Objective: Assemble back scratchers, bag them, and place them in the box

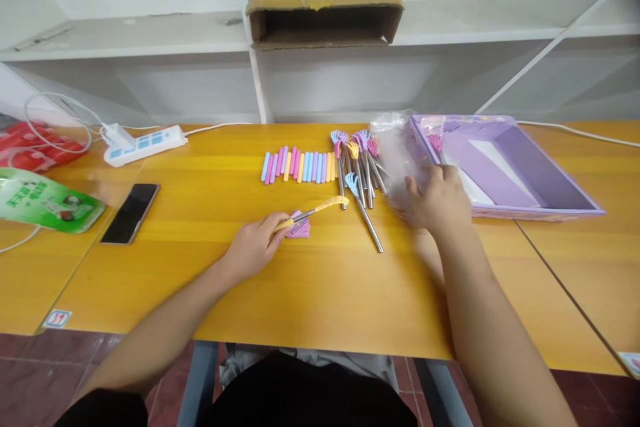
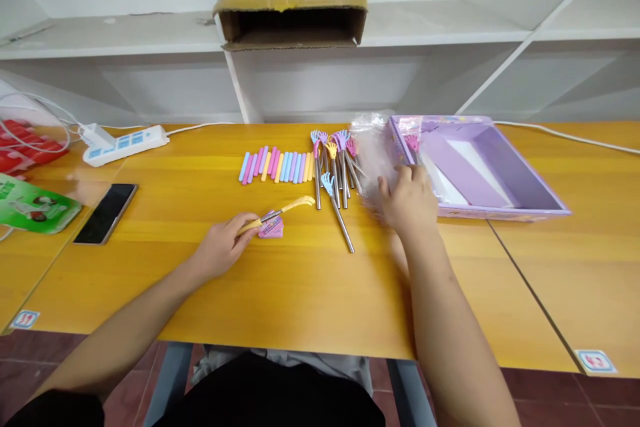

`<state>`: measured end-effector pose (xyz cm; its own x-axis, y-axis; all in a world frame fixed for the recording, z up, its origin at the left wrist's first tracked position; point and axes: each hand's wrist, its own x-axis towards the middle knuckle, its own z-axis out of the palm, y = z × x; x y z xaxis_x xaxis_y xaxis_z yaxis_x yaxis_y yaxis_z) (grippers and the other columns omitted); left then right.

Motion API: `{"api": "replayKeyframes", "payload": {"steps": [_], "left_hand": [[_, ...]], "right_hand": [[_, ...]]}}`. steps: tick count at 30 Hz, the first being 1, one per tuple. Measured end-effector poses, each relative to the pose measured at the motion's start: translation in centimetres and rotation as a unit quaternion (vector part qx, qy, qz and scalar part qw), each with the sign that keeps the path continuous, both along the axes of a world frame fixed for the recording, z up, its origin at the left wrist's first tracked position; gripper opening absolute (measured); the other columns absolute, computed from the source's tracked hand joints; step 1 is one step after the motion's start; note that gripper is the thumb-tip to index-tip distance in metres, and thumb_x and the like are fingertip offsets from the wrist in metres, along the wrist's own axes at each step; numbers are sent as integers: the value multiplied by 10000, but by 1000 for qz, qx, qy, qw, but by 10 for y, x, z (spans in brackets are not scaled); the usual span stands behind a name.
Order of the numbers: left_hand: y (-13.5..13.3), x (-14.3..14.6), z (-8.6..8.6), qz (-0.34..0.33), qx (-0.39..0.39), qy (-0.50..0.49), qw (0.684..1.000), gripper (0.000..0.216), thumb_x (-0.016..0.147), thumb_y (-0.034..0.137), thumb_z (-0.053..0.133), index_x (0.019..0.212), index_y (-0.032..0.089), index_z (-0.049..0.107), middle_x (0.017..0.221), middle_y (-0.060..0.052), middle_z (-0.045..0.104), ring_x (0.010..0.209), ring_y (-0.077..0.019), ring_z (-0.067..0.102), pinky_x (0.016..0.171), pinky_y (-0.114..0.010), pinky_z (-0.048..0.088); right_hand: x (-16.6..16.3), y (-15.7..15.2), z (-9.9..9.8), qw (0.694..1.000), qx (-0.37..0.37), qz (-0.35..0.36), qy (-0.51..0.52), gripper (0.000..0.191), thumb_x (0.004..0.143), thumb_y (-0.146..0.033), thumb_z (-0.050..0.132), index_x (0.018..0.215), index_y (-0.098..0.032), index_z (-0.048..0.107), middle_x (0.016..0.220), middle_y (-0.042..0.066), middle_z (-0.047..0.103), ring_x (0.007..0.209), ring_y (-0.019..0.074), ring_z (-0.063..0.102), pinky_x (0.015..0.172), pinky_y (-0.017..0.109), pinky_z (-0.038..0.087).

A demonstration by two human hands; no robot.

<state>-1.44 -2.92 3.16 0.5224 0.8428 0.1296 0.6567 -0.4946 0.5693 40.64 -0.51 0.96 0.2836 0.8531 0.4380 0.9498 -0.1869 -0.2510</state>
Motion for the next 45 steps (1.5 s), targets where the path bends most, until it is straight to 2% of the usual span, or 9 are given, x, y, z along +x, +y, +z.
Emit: {"api": "replayKeyframes", "payload": {"steps": [5,12,19,25,30,34,37,42,45], "left_hand": [[-3,2,1,-4,8,-3,1000,273,1106,392,484,1290,245,623,1197,-75,798,948,-247,778,830,-339,566],[-4,2,0,-6,20,2,1000,275,1106,384,485,1300,243,619,1217,-81,800,963,-249,783,810,-329,554],[-4,1,-1,-5,14,8,1000,285,1112,394,497,1304,234,632,1167,-72,810,929,-243,787,808,-326,557],[-3,3,-6,-16,13,3,1000,307,1115,381,492,1339,239,647,1220,-81,796,1031,-250,786,908,-345,583],[-3,3,-5,-10,-11,12,1000,324,1117,405,481,1348,239,636,1230,-91,796,1065,-275,784,934,-382,587],[-3,3,-2,10,-47,-11,999,391,1115,418,471,1449,236,563,1322,-103,771,1154,-299,761,931,-404,588],[-3,3,0,3,-30,-71,997,413,1131,390,433,1506,261,552,1423,-91,718,1263,-265,707,1033,-394,555],[1,2,2,-3,-27,-144,989,386,1141,394,415,1315,254,730,1074,-62,755,973,-210,707,942,-356,549],[4,3,1,5,-68,-191,979,326,1106,408,507,1209,237,764,1112,-70,752,1029,-219,700,983,-366,534]], "right_hand": [[2,5,-6,996,-85,-27,2,573,1000,-497,566,1402,-91,610,1271,246,674,1169,379,623,999,494,487],[-10,8,-10,995,-50,-14,-83,663,992,-610,552,1362,-80,697,1262,244,651,1205,399,581,1049,490,457],[-4,6,-11,998,-46,-9,-30,446,1047,-411,447,1228,-146,757,1145,185,707,1067,328,630,943,434,474],[-6,7,-14,999,-34,-10,-13,544,949,-568,635,1233,-115,732,1071,197,739,1084,372,632,985,480,464],[-3,9,-14,999,-4,15,48,389,936,-356,626,1256,-153,716,952,126,766,1032,335,664,995,468,473],[-7,5,-4,995,53,19,77,359,988,-349,563,1261,-173,716,984,128,743,980,311,658,954,465,494],[-16,-2,8,990,94,14,100,354,1008,-358,558,1269,-176,714,1000,114,714,857,268,643,934,474,512],[-44,-13,25,967,173,35,186,375,1029,-455,560,1260,-194,699,1018,97,675,789,220,622,834,423,555],[-73,-23,29,928,171,97,315,388,1026,-536,576,1242,-225,659,965,77,657,765,210,623,730,382,567]]}}
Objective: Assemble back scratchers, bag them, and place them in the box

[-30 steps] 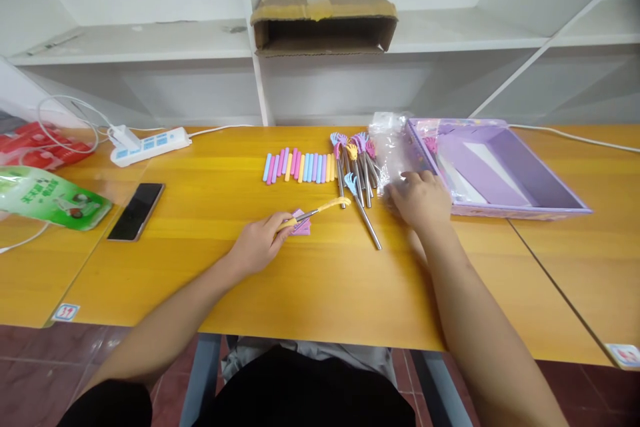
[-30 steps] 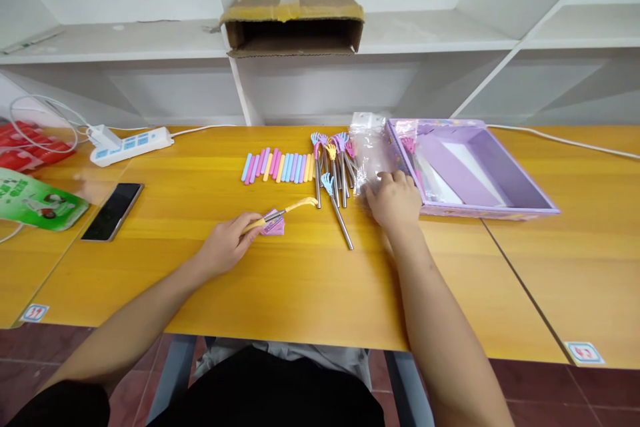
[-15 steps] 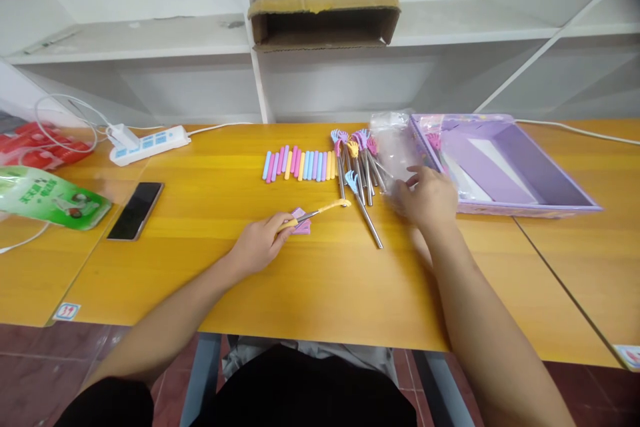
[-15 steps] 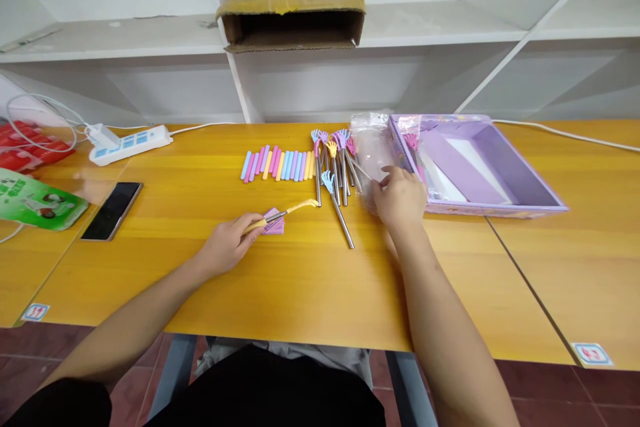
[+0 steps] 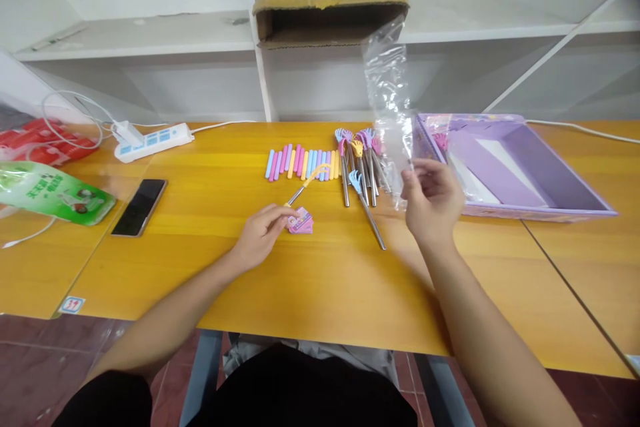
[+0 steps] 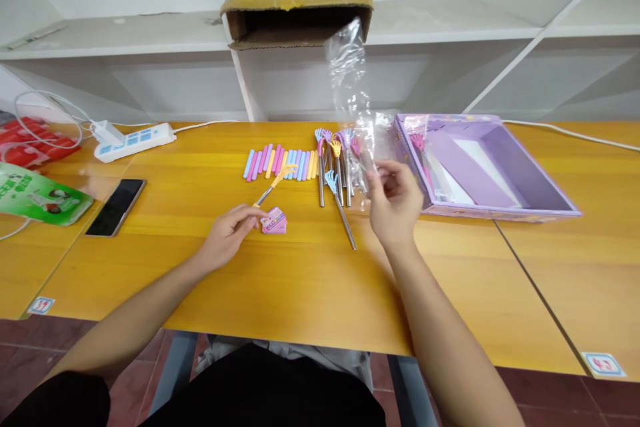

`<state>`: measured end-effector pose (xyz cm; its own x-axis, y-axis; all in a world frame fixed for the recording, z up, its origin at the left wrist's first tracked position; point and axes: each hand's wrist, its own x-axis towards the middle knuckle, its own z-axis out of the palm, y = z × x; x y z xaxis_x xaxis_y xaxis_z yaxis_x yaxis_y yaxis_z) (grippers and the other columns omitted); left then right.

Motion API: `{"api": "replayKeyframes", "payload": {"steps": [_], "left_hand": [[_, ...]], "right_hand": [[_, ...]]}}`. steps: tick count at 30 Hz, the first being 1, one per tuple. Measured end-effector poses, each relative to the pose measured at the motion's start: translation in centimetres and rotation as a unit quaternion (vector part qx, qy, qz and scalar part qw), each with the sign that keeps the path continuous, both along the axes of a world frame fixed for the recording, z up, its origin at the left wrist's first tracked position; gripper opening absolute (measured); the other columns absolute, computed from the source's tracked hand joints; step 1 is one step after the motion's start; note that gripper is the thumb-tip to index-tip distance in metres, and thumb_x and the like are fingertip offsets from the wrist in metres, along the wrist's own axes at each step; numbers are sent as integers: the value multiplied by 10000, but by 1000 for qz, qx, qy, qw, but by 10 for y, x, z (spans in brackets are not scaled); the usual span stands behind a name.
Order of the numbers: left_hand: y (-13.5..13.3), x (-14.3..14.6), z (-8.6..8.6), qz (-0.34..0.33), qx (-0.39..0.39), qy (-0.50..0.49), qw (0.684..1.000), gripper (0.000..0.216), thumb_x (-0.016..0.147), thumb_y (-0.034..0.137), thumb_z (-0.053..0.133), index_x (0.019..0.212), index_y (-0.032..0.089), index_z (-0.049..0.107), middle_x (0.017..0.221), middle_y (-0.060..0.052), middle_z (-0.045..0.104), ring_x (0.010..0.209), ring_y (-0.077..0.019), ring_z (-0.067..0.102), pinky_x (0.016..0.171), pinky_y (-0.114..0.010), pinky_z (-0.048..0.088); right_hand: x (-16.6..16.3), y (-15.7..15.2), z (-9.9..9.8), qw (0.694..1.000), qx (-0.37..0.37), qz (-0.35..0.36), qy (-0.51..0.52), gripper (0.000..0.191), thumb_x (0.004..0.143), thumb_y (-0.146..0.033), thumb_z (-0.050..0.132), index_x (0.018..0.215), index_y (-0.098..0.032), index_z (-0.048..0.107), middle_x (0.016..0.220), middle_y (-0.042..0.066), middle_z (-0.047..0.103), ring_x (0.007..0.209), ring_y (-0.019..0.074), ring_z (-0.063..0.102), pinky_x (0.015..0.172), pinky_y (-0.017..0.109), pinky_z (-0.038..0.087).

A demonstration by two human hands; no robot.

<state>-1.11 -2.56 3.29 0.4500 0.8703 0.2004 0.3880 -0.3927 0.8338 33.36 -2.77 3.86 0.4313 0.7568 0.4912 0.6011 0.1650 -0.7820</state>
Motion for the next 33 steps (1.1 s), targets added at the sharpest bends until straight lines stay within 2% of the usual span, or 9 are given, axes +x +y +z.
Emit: {"api": "replayKeyframes", "payload": {"steps": [4,9,12,15,21,26,29,31,33], "left_hand": [[-1,5,-4,-12,-86,-74,993,382,1013,512,671,1267,239,753,1230,-91,757,1102,-233,697,978,-352,542],[-9,10,-7,4,-179,-156,971,474,920,647,747,1152,239,815,891,-53,758,806,-190,694,721,-298,557],[-14,12,-6,1,-172,-171,970,416,922,635,755,962,230,838,808,-48,750,868,-222,716,790,-339,576],[-19,14,-2,-44,-164,-139,976,400,919,613,770,894,219,837,871,-74,787,954,-263,734,892,-403,587],[-31,21,2,-164,-213,-79,960,393,958,618,721,911,246,838,1038,-110,814,1058,-296,752,1040,-487,572],[-19,14,-3,-39,-174,-161,971,357,910,565,806,867,210,812,1070,-106,805,1083,-286,750,1043,-472,584],[-5,8,-4,85,-189,-297,932,364,890,547,836,897,189,772,924,-63,795,872,-218,763,891,-391,638],[2,5,-1,144,-186,-361,902,371,866,528,867,899,183,737,856,-33,774,783,-183,749,790,-339,648],[7,2,3,162,-176,-394,887,370,859,502,883,887,178,706,848,-23,763,762,-168,749,727,-304,648]], "right_hand": [[-47,-19,-4,964,-61,209,155,337,963,-539,716,1156,-267,667,846,27,638,654,176,574,591,328,526],[-87,-39,-16,840,-169,454,243,327,910,-482,829,1075,-241,681,885,15,667,667,138,621,593,285,555],[-93,-39,-19,769,-197,512,329,421,946,-606,752,1096,-224,660,910,11,661,648,130,660,573,284,587],[-97,-37,-21,731,-207,512,401,484,1007,-672,621,1208,-232,613,933,7,660,577,127,662,470,277,556],[-114,-38,-25,765,-228,500,335,404,945,-595,755,1070,-221,664,763,-17,653,602,140,621,588,301,573],[-92,-31,-11,847,-101,372,366,350,965,-591,731,979,-256,628,1016,26,682,901,184,687,861,373,607],[-70,-30,3,855,-88,330,389,392,1034,-631,602,923,-283,460,773,-46,537,582,130,535,600,302,542],[-61,-33,8,858,-128,367,336,425,1057,-672,525,912,-286,420,660,-81,373,453,108,322,449,255,362],[-58,-38,10,863,-170,422,220,449,1067,-709,460,944,-278,481,656,-70,352,478,117,299,451,267,288]]}}
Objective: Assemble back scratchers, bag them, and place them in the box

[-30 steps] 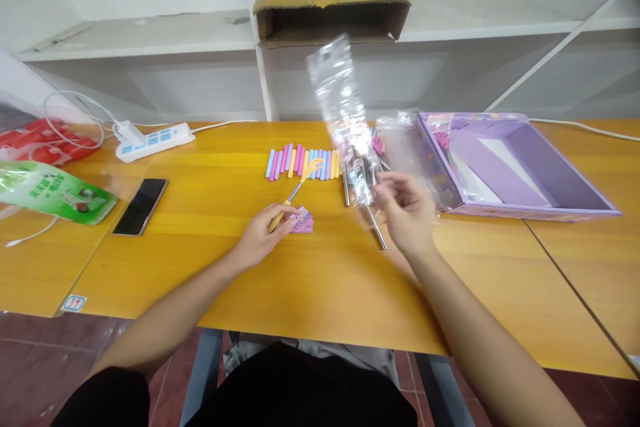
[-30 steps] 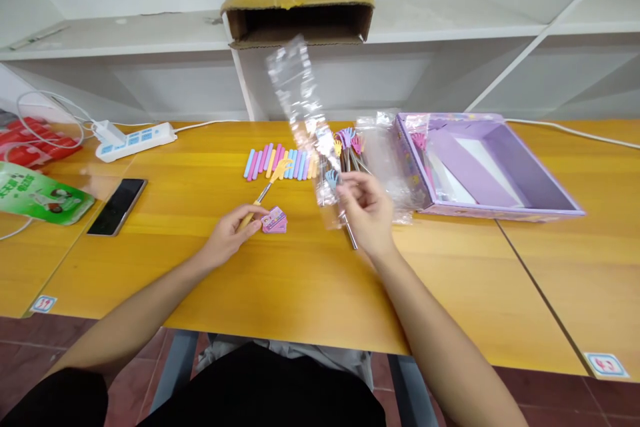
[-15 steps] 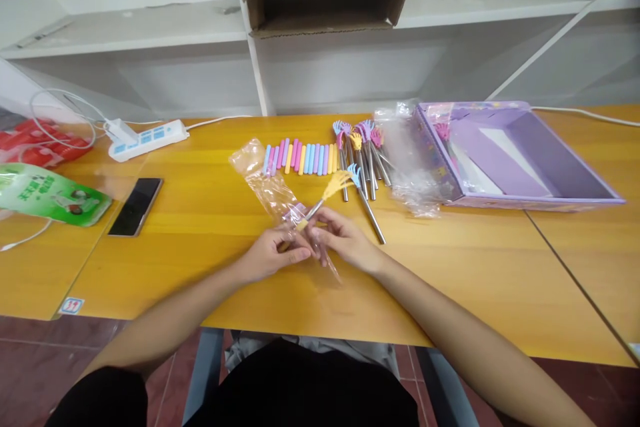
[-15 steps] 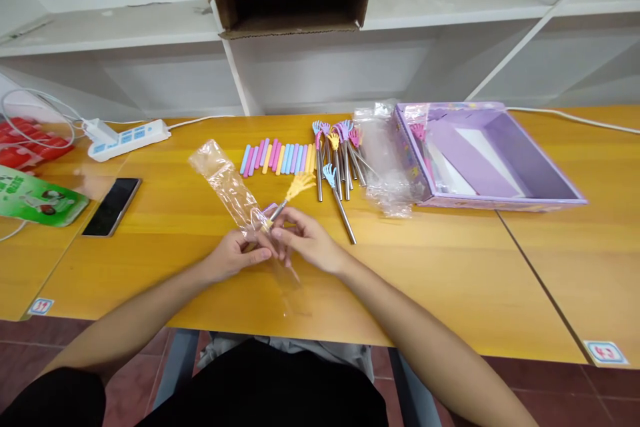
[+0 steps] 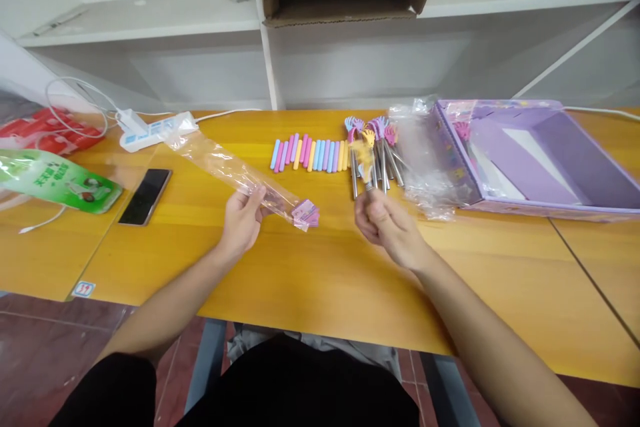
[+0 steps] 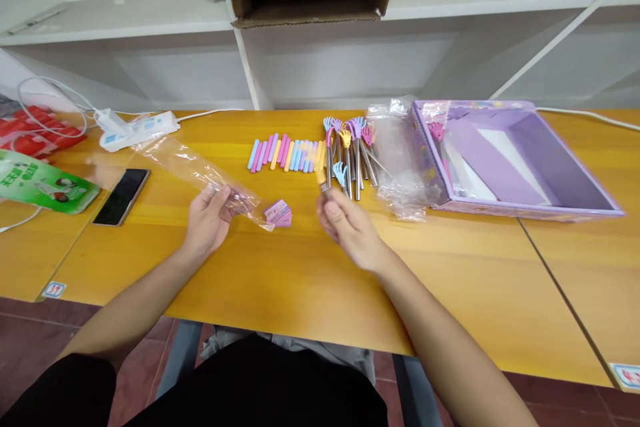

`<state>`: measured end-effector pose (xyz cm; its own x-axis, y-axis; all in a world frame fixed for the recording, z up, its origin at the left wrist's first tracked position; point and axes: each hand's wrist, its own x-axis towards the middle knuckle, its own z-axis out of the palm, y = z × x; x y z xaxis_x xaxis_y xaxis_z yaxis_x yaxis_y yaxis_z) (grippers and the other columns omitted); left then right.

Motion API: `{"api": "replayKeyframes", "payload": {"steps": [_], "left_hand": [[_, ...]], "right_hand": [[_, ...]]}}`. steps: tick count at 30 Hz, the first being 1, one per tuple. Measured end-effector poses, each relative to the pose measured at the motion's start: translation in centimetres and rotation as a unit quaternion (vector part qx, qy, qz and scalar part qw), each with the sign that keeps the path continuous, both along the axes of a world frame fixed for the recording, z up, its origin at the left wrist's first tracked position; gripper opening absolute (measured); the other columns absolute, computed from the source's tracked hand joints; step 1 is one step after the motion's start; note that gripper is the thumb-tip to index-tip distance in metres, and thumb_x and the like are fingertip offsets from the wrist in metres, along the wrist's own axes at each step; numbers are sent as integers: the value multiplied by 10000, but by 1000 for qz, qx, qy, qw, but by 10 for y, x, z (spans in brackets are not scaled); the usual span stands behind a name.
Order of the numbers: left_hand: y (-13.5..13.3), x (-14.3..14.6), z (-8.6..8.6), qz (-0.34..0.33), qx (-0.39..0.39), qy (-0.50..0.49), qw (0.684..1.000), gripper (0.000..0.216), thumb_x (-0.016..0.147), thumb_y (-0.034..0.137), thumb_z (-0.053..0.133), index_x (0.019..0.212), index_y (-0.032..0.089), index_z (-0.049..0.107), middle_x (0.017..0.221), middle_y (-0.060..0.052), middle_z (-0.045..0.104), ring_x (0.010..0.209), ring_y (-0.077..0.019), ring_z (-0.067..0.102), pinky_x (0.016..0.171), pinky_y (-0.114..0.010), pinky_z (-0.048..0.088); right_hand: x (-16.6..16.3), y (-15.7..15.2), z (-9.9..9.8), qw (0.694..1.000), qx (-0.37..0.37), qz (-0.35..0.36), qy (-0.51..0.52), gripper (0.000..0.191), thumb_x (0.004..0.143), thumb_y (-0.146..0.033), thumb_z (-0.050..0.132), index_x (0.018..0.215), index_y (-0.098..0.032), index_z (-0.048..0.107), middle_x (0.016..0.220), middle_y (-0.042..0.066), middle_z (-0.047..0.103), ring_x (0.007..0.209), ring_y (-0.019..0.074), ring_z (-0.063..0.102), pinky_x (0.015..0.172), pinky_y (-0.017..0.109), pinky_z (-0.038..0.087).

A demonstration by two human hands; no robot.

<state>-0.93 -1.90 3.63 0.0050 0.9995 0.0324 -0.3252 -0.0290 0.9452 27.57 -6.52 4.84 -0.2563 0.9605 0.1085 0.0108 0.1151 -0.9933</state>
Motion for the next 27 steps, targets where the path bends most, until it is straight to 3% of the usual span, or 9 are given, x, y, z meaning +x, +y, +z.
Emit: {"api": "replayKeyframes", "payload": {"steps": [4,9,18,22,27], "left_hand": [[4,-3,8,4,7,-24,1000,356,883,479,870,889,175,685,845,-17,762,753,-154,759,680,-269,650],[7,-4,9,17,-14,-37,999,406,872,507,874,854,184,627,805,2,748,730,-146,762,660,-256,648],[6,-2,-1,-9,-54,-35,998,372,849,475,895,925,194,664,899,-6,767,862,-171,783,752,-296,680],[-3,7,-4,-51,-78,-43,995,409,801,464,938,987,177,714,984,-21,785,929,-194,790,865,-381,696],[-14,14,-9,-140,-100,-18,985,437,799,443,946,1049,160,726,1026,-72,822,931,-246,817,888,-425,690]], "right_hand": [[-6,-5,-4,962,100,56,-249,447,1126,-586,398,863,-240,502,716,-9,497,625,154,480,604,311,358],[-11,0,-13,917,159,33,-365,367,1141,-448,393,866,-235,508,871,46,634,737,183,580,687,331,403],[-13,1,-15,906,180,15,-382,305,1141,-361,384,968,-226,595,973,91,647,866,224,613,791,373,461],[-16,2,-18,915,183,21,-358,351,1147,-380,389,888,-224,567,906,72,595,823,210,597,780,370,454],[-21,0,-20,925,172,31,-336,372,1144,-404,416,866,-224,586,904,72,607,802,206,610,769,359,464]]}}
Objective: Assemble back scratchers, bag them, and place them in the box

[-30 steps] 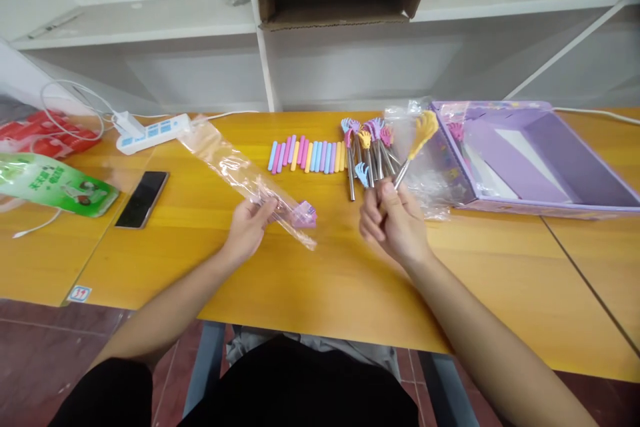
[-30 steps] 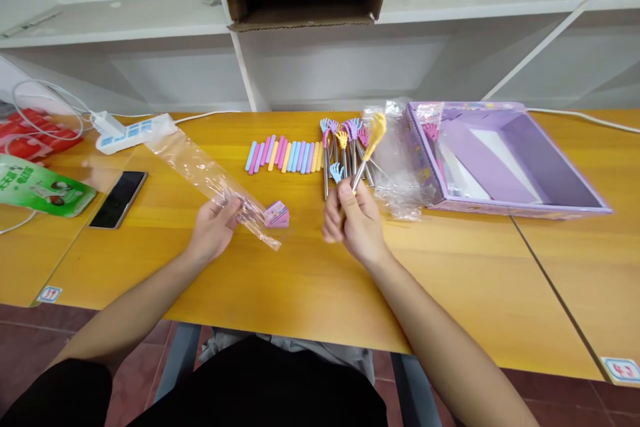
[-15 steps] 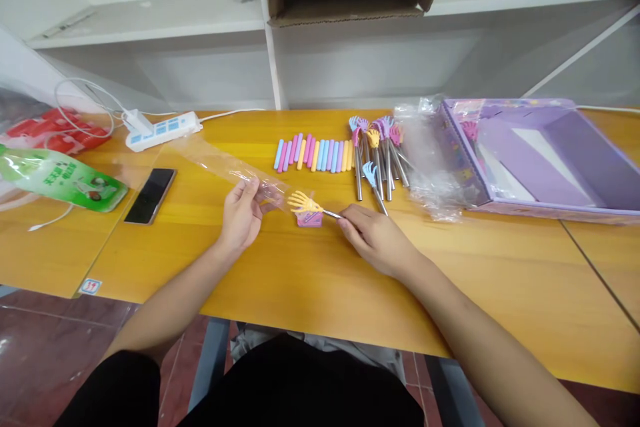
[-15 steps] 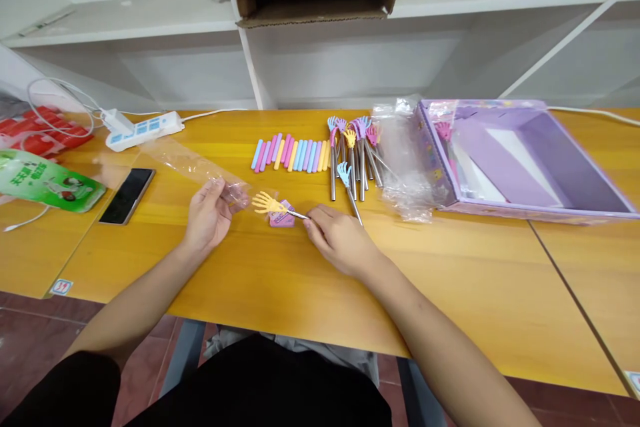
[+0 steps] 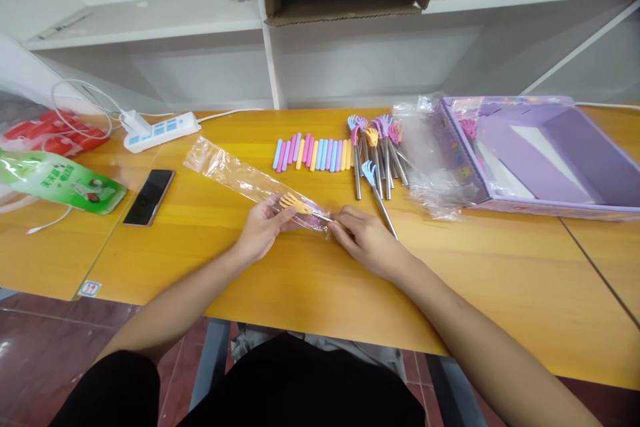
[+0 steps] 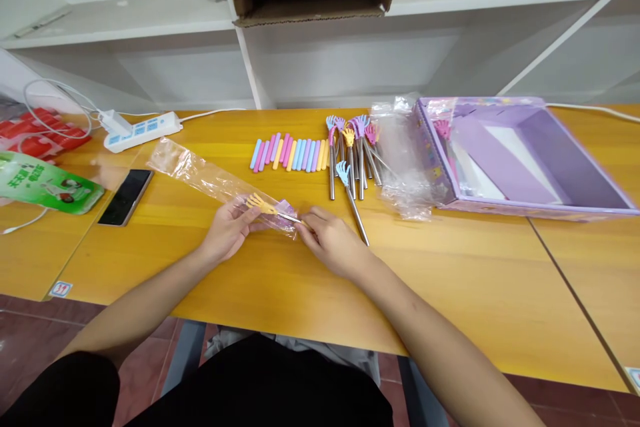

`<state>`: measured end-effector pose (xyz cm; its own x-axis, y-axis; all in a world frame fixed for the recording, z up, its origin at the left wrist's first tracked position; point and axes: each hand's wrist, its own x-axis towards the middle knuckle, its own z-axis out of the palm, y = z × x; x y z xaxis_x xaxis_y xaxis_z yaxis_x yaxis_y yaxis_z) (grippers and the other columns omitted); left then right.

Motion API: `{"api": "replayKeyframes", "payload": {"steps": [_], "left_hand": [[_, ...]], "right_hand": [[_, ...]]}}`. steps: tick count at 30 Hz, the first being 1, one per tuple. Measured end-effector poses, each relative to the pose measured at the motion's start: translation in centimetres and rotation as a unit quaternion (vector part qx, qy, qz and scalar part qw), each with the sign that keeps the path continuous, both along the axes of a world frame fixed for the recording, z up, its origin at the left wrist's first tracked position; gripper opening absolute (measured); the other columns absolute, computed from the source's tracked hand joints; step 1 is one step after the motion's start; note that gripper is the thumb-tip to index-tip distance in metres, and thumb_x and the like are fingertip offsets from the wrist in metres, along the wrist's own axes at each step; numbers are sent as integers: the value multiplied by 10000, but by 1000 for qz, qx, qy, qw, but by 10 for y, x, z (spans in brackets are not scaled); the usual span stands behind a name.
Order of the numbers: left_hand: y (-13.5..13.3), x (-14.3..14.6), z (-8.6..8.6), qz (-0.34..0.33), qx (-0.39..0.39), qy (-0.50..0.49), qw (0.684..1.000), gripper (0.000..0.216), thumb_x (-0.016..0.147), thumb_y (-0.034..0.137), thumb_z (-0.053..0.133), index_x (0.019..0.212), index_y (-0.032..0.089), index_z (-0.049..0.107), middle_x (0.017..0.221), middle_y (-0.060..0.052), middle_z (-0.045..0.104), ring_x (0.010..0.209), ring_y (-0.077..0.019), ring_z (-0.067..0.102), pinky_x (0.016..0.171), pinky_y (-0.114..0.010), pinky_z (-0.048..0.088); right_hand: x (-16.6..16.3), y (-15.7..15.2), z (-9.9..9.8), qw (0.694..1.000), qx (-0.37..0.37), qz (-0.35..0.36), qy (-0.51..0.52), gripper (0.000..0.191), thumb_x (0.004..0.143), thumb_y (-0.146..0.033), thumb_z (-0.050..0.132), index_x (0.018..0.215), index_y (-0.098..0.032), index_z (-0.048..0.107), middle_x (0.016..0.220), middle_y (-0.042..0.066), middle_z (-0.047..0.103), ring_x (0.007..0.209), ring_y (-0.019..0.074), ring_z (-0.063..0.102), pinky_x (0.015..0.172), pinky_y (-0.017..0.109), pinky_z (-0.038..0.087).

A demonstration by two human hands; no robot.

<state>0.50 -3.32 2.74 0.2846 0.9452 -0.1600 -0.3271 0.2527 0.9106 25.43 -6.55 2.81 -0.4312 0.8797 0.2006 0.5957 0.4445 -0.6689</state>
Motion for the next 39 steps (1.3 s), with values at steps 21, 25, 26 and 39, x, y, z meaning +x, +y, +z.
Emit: {"api": "replayKeyframes", "payload": {"steps": [21,25,26,39], "left_hand": [[26,-18,8,142,-6,-68,988,344,732,359,984,855,148,742,897,-31,808,819,-157,777,706,-245,658],[17,-11,5,80,-23,-67,994,365,741,364,990,896,136,750,900,-43,805,813,-162,774,726,-262,679],[14,-10,4,63,-28,-64,996,374,744,367,990,908,134,749,900,-43,802,807,-164,773,735,-275,686],[-7,1,-6,-114,-30,5,993,443,827,445,929,1057,123,729,974,-100,808,792,-203,779,737,-330,664]], "right_hand": [[8,0,-2,956,-169,26,241,328,1047,-458,655,1290,-238,681,1108,69,795,798,160,729,761,328,604],[2,-2,-5,949,-151,0,277,355,941,-507,802,1121,-221,694,938,41,788,727,157,713,689,307,590],[1,-2,-6,952,-135,-6,276,381,905,-512,840,1094,-219,686,882,26,772,693,151,690,666,299,575],[-6,-6,-20,994,14,-7,112,537,925,-616,773,1272,-235,623,865,21,704,656,150,646,627,287,539]]}}
